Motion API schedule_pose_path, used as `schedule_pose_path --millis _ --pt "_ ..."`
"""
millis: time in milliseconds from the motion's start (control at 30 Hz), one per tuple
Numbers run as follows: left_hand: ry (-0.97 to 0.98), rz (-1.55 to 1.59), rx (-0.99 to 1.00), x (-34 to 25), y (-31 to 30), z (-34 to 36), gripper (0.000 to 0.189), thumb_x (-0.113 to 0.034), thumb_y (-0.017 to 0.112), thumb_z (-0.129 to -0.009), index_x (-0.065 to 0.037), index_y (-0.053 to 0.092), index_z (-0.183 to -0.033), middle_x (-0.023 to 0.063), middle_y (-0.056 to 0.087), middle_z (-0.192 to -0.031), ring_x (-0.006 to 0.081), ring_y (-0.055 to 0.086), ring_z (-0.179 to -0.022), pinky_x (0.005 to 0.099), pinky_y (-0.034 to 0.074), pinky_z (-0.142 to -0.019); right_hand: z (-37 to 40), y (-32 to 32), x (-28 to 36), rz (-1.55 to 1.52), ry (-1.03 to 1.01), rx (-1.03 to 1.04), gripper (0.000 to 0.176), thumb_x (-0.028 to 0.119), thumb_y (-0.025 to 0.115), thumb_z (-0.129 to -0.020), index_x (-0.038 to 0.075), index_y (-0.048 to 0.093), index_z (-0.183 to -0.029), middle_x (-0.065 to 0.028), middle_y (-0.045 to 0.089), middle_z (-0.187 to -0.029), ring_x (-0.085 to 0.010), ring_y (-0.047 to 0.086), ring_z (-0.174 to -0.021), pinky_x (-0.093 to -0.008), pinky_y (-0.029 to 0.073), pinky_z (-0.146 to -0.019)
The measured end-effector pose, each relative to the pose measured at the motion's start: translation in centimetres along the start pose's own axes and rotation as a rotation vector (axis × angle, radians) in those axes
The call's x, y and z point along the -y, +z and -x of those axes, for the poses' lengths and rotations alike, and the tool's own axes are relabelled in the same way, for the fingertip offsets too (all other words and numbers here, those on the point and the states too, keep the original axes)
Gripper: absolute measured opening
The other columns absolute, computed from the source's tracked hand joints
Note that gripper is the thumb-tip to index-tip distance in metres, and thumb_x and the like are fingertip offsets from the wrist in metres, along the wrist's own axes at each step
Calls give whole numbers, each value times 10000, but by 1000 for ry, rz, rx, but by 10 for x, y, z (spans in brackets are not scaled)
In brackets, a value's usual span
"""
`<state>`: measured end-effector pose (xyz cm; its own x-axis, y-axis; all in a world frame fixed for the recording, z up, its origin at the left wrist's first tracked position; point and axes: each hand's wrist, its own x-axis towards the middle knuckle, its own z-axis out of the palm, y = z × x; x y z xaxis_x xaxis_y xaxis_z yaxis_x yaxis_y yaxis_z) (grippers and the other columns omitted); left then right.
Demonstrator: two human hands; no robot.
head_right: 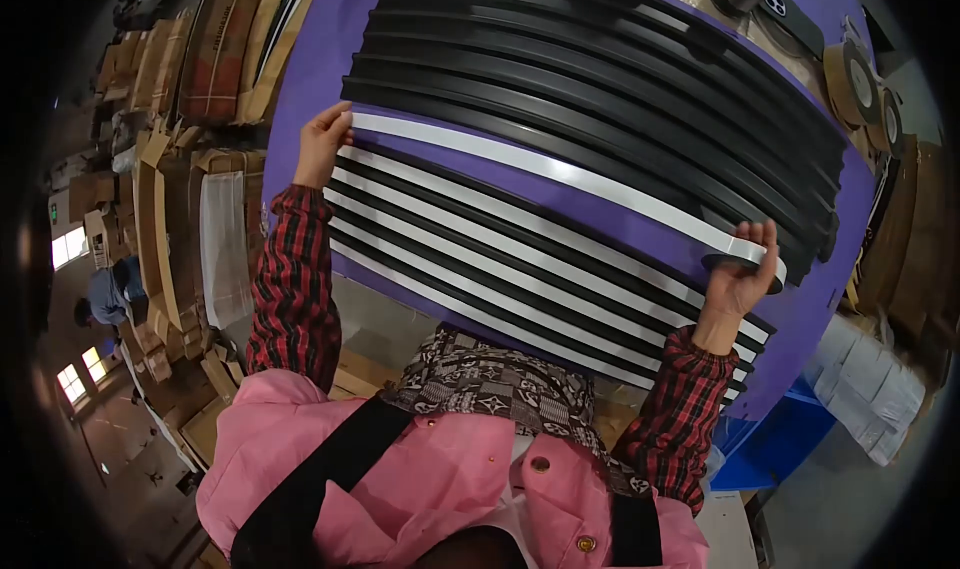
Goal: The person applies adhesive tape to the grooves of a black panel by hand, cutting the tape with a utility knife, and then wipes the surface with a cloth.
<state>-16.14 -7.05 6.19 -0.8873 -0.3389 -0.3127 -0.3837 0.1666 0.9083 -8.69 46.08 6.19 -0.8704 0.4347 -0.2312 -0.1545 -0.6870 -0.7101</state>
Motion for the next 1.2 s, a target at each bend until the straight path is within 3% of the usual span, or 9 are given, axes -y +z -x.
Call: schedule_pose_path --millis 100,167,600,767,967,1033,1067,1133,1200 --pt "-61 -70 -12 6 -26 -44 142 -113 588 -780 -8 584 -875 -13 540 -708 56 491 -611 174 413 -556 -3 9 -29 963 -172 -71 207 95 627 -727 12 544 -897 -39 540 -751 -103 514 -706 -214 405 -664" --pt "26 -265 17 11 -31 -66 120 -117 606 -765 -22 580 -833 -24 539 -713 48 471 -619 177 385 -566 -8 9 -36 1216 -180 55 197 118 668 -704 21 555 -834 -30 534 -734 -84 495 -683 -188 395 -629" --pt "128 -326 -39 47 -44 -104 257 -198 654 -729 16 620 -866 36 596 -781 87 520 -698 207 412 -653 -15 0 -49 2167 -225 -107 491 533 543 -693 77 530 -874 -161 584 -823 -348 553 -794 -395 424 -676" --pt "124 -261 -66 51 -44 -109 298 -212 686 -705 8 609 -891 41 597 -785 97 534 -689 203 417 -650 -5 20 -47 1939 -239 -108 439 484 588 -682 98 525 -881 -131 578 -847 -312 560 -800 -387 428 -663" --pt "196 -845 -332 15 -8 -72 356 -310 624 -749 21 598 -876 89 601 -785 161 555 -728 262 435 -678 -5 15 -57 1907 -538 2 356 350 659 -664 85 520 -858 -52 519 -833 -253 483 -820 -366 403 -674" --pt "554 -797 -285 18 47 -54 331 -305 560 -792 13 589 -880 118 594 -825 199 557 -748 290 435 -685 -4 13 -61 1898 -575 -15 351 328 666 -661 82 514 -860 -47 509 -832 -249 471 -819 -362 401 -677" --pt "507 -567 -122 -6 119 -1 247 -237 515 -824 -9 584 -890 123 581 -858 213 557 -766 299 435 -677 -5 13 -62 1896 -620 -10 348 307 673 -657 79 508 -862 -43 499 -830 -246 458 -818 -358 398 -680" --pt "817 -461 387 -25 221 75 119 -95 534 -785 -31 547 -884 129 554 -856 269 541 -795 321 434 -683 -2 18 -57 1856 -613 12 366 260 700 -630 78 499 -876 -54 488 -829 -246 458 -800 -356 402 -681" --pt "1113 -460 540 -25 297 117 189 -45 539 -736 -41 523 -925 96 536 -891 268 510 -844 357 399 -754 0 18 -49 1590 -643 60 396 239 719 -616 72 495 -898 -66 488 -827 -224 467 -810 -337 405 -697"
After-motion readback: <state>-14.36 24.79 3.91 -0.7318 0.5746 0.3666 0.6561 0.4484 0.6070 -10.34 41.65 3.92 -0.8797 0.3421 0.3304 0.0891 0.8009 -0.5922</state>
